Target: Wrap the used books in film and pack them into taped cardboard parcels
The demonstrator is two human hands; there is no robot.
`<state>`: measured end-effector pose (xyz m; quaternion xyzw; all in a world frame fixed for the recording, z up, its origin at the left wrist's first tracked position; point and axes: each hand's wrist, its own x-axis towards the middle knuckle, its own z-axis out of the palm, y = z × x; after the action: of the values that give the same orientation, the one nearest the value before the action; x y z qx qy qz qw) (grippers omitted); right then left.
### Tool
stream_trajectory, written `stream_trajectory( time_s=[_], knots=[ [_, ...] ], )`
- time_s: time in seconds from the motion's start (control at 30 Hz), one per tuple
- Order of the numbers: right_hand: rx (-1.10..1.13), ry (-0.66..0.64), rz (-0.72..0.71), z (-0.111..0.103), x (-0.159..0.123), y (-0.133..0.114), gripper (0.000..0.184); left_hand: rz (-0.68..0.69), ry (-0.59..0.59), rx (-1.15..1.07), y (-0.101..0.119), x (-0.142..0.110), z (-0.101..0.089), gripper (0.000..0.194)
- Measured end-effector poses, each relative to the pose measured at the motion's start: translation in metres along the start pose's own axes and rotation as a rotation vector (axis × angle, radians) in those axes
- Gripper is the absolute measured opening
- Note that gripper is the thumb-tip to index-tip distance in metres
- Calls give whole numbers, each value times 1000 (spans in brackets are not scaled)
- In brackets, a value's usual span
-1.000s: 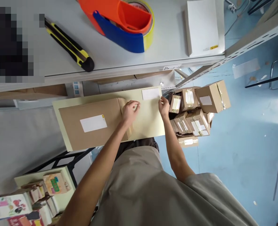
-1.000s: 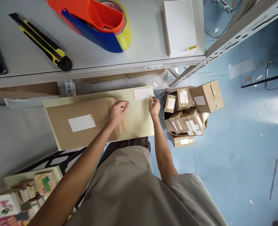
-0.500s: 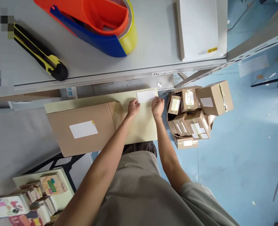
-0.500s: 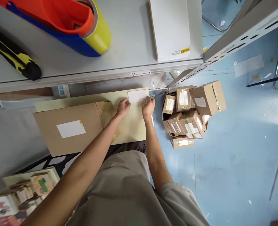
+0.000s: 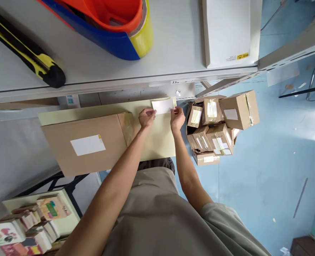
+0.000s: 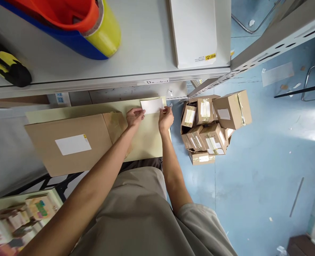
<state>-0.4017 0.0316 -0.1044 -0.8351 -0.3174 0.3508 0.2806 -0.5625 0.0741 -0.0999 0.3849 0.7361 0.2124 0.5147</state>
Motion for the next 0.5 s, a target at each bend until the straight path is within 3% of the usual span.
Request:
stream_trajectory(
  time_s=[0.1, 0.27, 0.4, 0.5],
  knots=[
    [12, 35, -18, -4, -1, -2, 28, -135, 72, -148, 9, -2, -2, 25],
    [11, 58, -54, -10, -6, -10, 28, -144, 51, -167, 15, -4, -6, 17],
    [2, 51, -105, -9, -20, -23, 30, -87, 108, -75, 20, -3, -10, 17],
    [-11, 10, -198, -3, -39, -34, 32, -6, 105, -146, 29, -6, -17, 24]
  ],
)
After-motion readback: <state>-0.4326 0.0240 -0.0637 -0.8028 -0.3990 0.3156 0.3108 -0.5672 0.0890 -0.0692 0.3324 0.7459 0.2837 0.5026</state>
